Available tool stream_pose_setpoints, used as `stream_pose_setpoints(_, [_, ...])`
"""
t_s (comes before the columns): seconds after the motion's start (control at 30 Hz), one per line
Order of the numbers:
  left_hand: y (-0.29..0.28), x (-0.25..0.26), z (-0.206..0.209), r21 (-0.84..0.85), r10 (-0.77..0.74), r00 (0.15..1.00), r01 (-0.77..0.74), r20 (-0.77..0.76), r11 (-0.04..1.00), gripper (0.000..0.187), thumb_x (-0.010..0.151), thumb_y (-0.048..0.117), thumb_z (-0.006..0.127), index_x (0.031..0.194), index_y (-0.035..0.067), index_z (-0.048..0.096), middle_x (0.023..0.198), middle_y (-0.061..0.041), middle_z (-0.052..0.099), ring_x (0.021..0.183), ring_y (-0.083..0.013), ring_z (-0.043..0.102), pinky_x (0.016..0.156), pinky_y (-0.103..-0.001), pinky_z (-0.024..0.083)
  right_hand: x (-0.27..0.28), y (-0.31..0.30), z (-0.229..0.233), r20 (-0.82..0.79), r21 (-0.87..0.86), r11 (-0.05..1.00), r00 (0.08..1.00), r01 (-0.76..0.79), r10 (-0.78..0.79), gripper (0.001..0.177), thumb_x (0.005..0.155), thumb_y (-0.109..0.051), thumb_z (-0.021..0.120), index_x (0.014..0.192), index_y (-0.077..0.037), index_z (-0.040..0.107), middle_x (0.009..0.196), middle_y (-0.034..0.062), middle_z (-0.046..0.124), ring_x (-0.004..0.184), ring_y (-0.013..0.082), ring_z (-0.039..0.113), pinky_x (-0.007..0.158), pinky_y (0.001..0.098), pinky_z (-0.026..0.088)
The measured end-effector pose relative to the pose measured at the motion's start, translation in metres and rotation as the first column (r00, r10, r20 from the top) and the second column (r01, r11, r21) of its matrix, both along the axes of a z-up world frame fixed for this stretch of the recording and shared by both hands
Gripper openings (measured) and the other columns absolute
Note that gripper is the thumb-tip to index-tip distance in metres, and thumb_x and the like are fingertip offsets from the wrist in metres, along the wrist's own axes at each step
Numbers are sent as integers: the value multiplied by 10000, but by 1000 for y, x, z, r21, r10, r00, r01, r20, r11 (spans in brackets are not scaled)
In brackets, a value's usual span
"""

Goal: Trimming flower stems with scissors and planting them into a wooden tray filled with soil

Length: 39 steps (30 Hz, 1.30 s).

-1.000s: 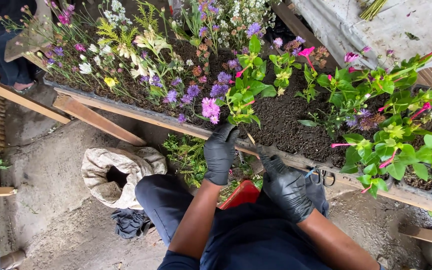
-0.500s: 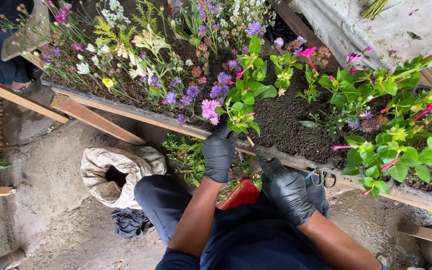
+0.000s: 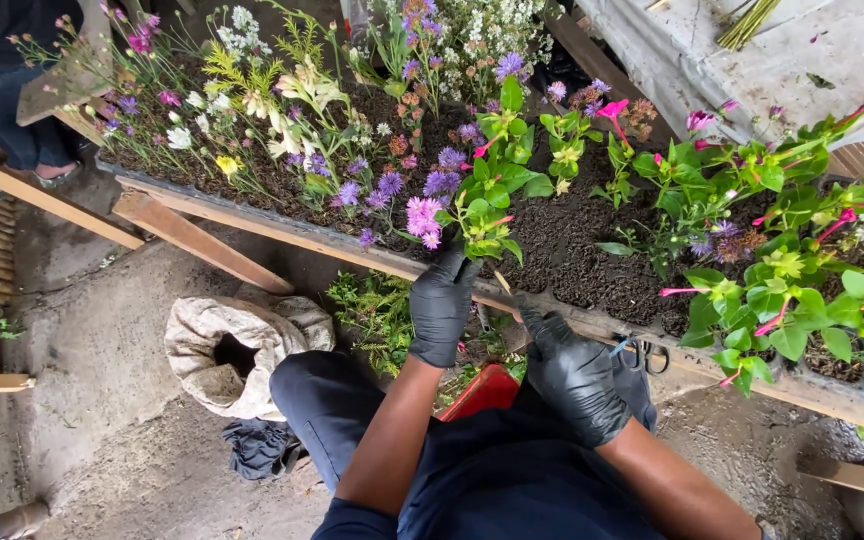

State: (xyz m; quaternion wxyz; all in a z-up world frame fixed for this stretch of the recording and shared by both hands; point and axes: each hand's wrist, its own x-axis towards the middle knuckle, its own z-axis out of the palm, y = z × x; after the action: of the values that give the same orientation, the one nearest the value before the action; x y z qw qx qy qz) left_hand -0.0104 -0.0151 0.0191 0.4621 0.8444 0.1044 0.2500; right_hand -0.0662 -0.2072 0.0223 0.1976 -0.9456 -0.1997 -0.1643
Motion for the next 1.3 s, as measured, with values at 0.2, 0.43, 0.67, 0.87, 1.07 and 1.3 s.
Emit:
stream_pose_setpoints(0.2, [2,6,-27,37,-14,999,16,-36,999,279,921,121,783,1198,152,778,1063,-168,782,1000,-437,720,833,-572,625,2,-7,-15,-20,-67,996,998,-67,66,540,753,-214,663,1288,-275,714,1064,97,771,685,379,741,523,447,613])
stream_pose_setpoints(0.43, [-3,-1,-1,-8,19,997,-19,-70,1000,271,913,188,806,1182,213,784,1092,-110,789,1044,-397,715,855,-533,626,-2,-1,31,-5,24,1000,1000,14,-14,518,772,-174,661,1283,-211,733,1003,174,765,689,441,712,510,501,601])
stream_pose_setpoints(0.67, [-2,6,-20,66,89,983,-79,-159,995,251,867,250,841,1114,256,795,1022,-87,797,998,-367,732,829,-522,632,-7,-6,65,28,15,990,990,138,-138,506,785,-222,653,1283,-265,730,933,126,777,715,419,715,597,551,607])
stream_pose_setpoints(0.87, [13,10,-57,38,-54,998,52,36,998,384,891,204,815,1266,195,735,1188,-57,774,1121,-239,751,949,-373,620,-18,-41,15,164,-48,981,970,188,-178,555,966,-192,586,1513,-286,562,1188,52,774,728,335,718,571,496,550])
stream_pose_setpoints(1.07, [14,-7,-25,-91,-185,975,196,120,976,438,923,117,787,1346,130,671,1319,-95,714,1201,-193,700,1053,-343,578,-65,-88,-9,82,126,973,975,193,-204,348,989,-186,635,1331,-128,670,1199,201,749,899,409,741,703,497,582])
stream_pose_setpoints(1.3, [10,-42,-17,58,-206,927,198,312,978,352,943,23,775,1281,70,689,1257,-143,723,1150,-279,740,1002,-382,659,-157,-135,-50,-284,380,790,874,481,-395,360,964,-157,666,1320,-154,713,1034,88,796,798,187,757,743,365,555])
